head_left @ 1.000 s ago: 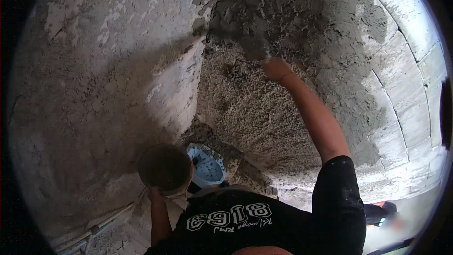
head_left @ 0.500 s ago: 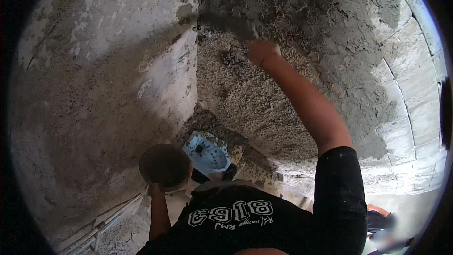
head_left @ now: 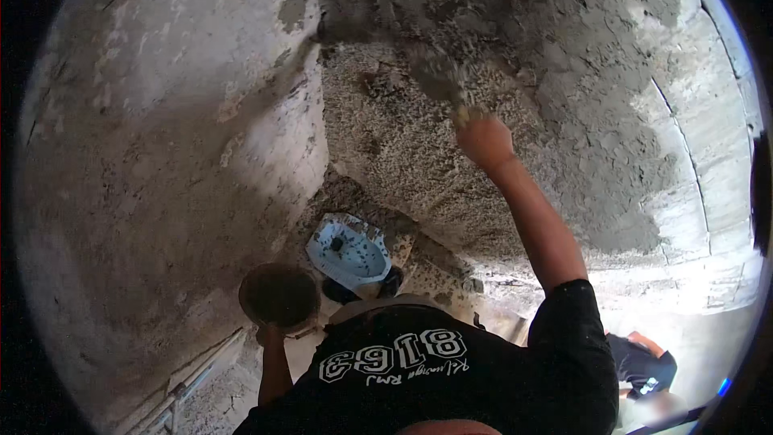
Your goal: Applying wet plaster or cement mix to an interior brick wall using a trowel and bucket.
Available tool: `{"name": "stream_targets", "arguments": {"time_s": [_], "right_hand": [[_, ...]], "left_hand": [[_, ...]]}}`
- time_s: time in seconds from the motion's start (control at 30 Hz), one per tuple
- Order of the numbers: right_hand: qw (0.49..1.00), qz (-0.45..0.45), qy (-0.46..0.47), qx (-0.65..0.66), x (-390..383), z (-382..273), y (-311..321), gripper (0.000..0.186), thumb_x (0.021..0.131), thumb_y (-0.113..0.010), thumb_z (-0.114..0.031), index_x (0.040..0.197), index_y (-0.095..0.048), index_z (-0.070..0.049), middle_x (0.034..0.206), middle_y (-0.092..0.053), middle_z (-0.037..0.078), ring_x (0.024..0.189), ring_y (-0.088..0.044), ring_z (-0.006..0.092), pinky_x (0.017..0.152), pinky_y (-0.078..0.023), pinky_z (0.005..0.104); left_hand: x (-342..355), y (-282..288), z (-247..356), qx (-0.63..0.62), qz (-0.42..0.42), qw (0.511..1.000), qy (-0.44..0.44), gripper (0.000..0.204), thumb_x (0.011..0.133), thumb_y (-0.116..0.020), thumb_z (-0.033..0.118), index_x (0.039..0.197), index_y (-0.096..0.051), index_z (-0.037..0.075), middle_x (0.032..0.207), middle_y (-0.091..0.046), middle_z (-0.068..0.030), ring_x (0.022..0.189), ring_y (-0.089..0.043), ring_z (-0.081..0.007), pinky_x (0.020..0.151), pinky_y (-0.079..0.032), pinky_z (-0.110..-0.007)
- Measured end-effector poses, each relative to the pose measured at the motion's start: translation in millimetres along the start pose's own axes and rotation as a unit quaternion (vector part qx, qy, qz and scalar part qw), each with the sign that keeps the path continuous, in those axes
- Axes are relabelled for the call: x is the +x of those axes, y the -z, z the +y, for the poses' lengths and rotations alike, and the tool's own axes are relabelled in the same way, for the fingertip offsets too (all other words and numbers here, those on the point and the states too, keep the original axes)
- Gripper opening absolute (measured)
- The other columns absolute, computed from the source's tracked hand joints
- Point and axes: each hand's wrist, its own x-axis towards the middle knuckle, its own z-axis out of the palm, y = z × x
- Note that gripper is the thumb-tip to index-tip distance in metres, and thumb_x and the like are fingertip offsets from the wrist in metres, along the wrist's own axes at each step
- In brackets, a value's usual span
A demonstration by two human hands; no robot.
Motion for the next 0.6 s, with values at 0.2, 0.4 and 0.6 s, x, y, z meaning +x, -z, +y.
{"name": "stream_targets", "arguments": {"time_s": [0.2,0.4,0.6], "right_hand": [[0.992,0.118,-0.014,0.039,41.8,-3.5,5.3,0.025,0.09,-0.046,-0.018,0.11,-0.056,-0.008,0.092,-0.062,0.016,0.078,-0.065,0.0342,0.057,-0.056,0.0417],[0.995,-0.029,-0.027,0.097,-4.6,9.1,-57.0,0.026,0.089,-0.045,-0.016,0.111,-0.056,-0.008,0.092,-0.062,0.021,0.085,-0.062,0.0379,0.07,-0.053,0.0477],[0.966,0.037,0.244,0.075,-76.1,-29.5,-188.8,0.038,0.092,-0.046,-0.021,0.125,-0.049,-0.002,0.113,-0.056,0.022,0.104,-0.058,0.0315,0.076,-0.055,0.0432]], "left_hand": [[18.5,-4.3,-25.8,0.147,0.091,0.976,-0.131,0.031,0.082,-0.057,0.036,0.091,-0.069,0.009,0.087,-0.068,-0.0122,0.08,-0.066,-0.03,0.069,-0.051,-0.045],[9.8,1.1,-2.3,0.075,0.146,0.978,-0.127,0.029,0.082,-0.056,0.034,0.09,-0.068,0.009,0.085,-0.067,-0.0126,0.077,-0.065,-0.0307,0.067,-0.05,-0.046],[-5.8,4.0,4.7,0.005,0.189,0.981,-0.038,0.027,0.081,-0.056,0.031,0.09,-0.067,0.009,0.083,-0.066,-0.013,0.075,-0.064,-0.0314,0.066,-0.05,-0.047]]}}
